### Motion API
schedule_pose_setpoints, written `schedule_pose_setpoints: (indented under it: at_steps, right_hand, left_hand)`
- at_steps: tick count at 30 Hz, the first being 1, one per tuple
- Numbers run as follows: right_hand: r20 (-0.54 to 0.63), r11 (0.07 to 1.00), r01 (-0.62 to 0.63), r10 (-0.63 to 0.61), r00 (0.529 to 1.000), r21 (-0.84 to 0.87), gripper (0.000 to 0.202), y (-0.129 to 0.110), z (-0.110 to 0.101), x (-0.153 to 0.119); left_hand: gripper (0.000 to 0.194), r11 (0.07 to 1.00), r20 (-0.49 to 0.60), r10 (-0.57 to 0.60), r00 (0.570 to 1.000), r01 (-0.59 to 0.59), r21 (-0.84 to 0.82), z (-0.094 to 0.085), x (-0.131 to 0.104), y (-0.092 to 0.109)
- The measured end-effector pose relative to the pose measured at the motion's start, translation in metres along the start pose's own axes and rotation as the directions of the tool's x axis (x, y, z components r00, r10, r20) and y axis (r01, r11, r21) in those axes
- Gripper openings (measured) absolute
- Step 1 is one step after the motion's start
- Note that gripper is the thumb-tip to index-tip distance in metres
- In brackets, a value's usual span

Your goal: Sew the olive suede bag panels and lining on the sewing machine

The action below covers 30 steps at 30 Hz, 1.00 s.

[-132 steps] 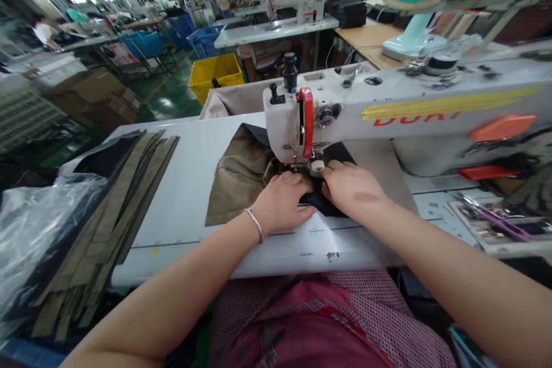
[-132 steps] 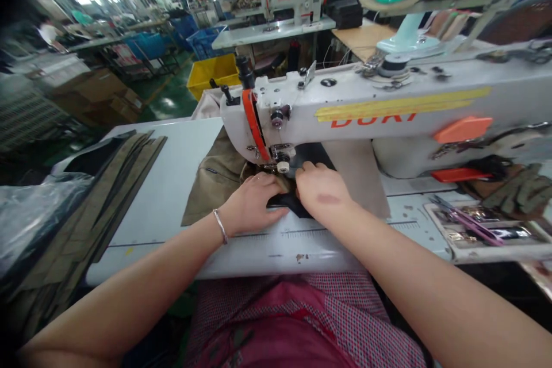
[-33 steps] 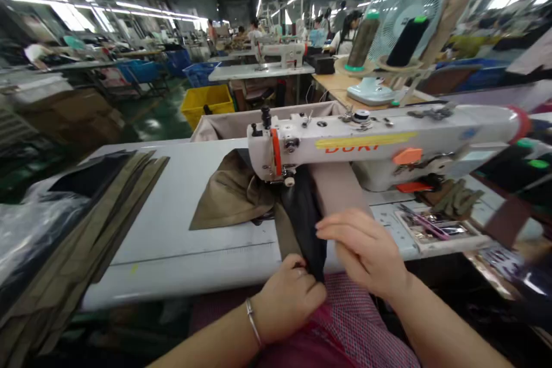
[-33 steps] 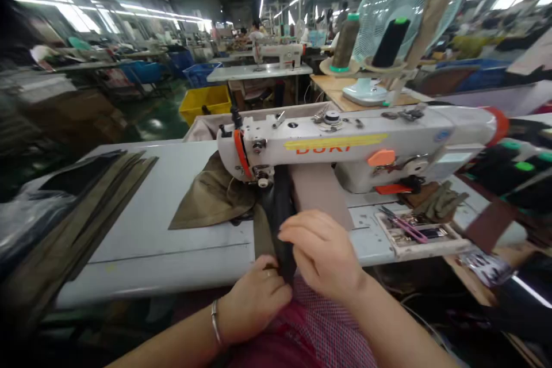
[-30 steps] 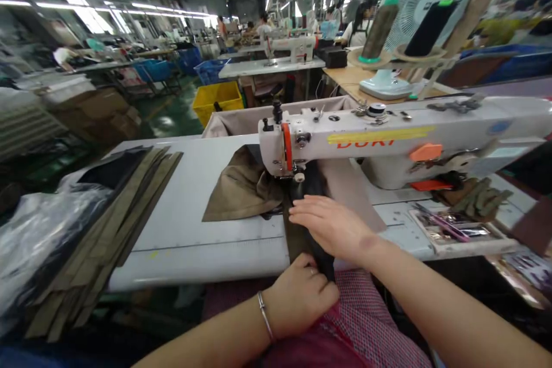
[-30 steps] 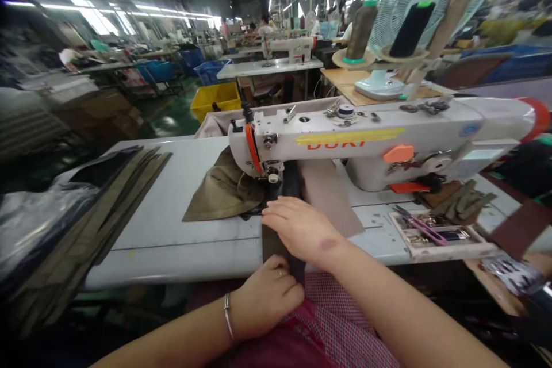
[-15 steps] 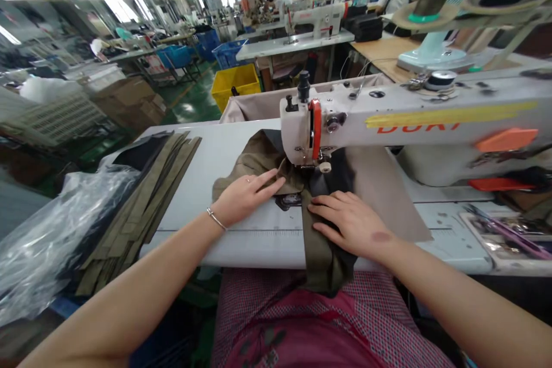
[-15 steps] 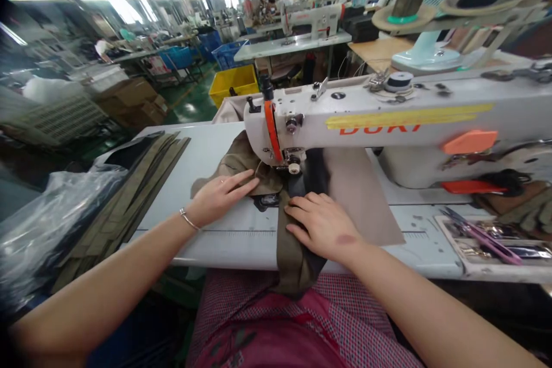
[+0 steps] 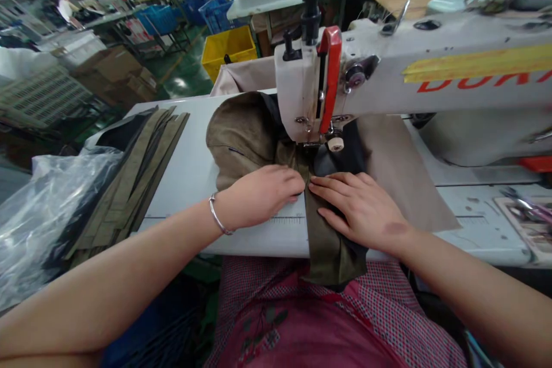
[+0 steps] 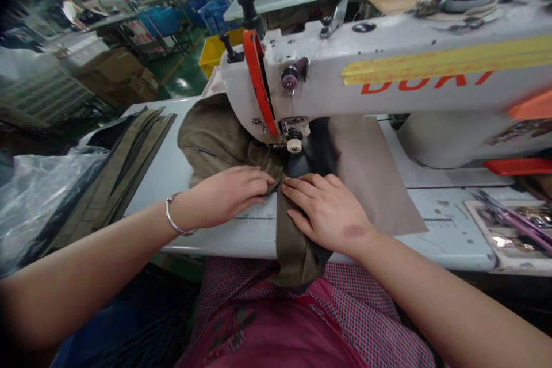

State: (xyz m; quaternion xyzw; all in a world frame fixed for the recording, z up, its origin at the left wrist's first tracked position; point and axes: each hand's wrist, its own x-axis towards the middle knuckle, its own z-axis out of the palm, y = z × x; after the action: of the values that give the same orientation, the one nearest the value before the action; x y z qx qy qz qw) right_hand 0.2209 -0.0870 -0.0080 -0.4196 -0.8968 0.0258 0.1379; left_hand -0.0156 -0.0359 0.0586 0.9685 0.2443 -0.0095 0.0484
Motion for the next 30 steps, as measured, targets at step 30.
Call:
schedule_pose_setpoints:
  at_steps: [30]
  right_hand:
    - [0.021,1.0,-0.024,0.024,1.0,0.006,0.045,0.002,-0.001,0.003]
  left_hand:
    - [0.036,0.926,0.394,-0.158,0.906,0.274,-0.258,-0.021,0.06,-0.047]
